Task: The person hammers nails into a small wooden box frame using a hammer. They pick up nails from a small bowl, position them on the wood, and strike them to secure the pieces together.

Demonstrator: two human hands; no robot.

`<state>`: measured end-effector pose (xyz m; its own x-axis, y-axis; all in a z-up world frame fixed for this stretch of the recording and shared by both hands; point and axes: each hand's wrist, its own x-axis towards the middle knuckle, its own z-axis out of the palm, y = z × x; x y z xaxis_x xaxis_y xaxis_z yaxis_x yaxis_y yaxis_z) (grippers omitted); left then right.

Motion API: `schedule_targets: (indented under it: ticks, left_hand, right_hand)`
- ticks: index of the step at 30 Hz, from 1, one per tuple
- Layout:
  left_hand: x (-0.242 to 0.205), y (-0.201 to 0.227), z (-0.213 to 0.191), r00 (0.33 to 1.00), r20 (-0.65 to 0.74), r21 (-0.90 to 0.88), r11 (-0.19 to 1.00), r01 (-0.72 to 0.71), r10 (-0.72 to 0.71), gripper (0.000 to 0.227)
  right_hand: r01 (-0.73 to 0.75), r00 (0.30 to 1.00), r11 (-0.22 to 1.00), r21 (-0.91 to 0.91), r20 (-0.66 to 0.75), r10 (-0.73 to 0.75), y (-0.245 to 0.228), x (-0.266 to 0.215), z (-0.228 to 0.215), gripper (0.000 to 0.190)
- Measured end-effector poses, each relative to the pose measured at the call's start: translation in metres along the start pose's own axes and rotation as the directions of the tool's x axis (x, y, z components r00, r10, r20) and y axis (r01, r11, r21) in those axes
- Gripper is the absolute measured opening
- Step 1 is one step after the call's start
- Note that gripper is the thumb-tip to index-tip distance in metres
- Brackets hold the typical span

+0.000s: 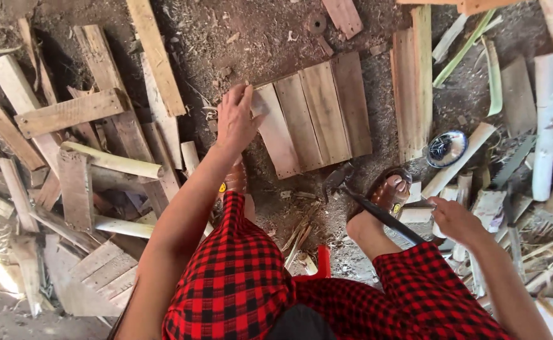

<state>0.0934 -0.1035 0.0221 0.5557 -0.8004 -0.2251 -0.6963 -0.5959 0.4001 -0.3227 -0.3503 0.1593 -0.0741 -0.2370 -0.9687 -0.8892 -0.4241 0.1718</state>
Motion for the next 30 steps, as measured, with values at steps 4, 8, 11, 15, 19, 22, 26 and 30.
schedule_targets:
  ticks: [4,8,11,15,19,22,26,30]
  left_hand:
    - [0.010,-0.002,-0.006,0.998,0.061,-0.005,1.000,-0.001,0.002,0.061]
    - [0.018,-0.004,-0.012,0.986,0.162,-0.023,0.999,0.037,-0.033,0.050]
    - [0.019,0.001,-0.023,0.987,0.155,-0.130,0.990,0.057,-0.037,0.049]
    - [0.014,-0.008,-0.025,0.976,0.194,-0.331,0.929,0.164,-0.103,0.050]
    - [0.000,-0.022,-0.007,0.997,0.054,-0.359,0.931,0.063,-0.046,0.056]
    - [-0.009,-0.020,-0.008,0.995,0.043,-0.333,0.938,0.096,-0.087,0.054]
    - [-0.032,-0.023,-0.019,0.985,-0.117,-0.344,0.936,0.076,-0.124,0.047]
    - [-0.060,-0.009,-0.066,0.980,-0.174,-0.290,0.956,0.037,-0.091,0.045]
  right_hand:
    - [0.065,0.998,0.978,0.200,-0.033,-0.059,-0.025,-0.017,-0.003,0.043]
    - [0.069,0.998,0.952,0.299,-0.020,-0.066,-0.025,-0.007,0.006,0.050]
    - [0.114,0.993,0.961,0.250,-0.020,-0.113,-0.019,0.005,0.015,0.047]
    - [0.139,0.990,0.966,0.218,-0.013,-0.140,-0.025,0.012,0.020,0.045]
    - [0.250,0.968,0.946,0.208,-0.088,-0.236,-0.013,0.028,0.036,0.049]
    - [0.272,0.962,0.940,0.204,-0.048,-0.268,-0.022,0.018,0.029,0.049]
    - [0.302,0.952,0.942,0.148,-0.008,-0.304,-0.022,0.031,0.040,0.055]
    - [0.358,0.933,0.932,0.059,-0.049,-0.355,-0.041,0.016,0.033,0.063]
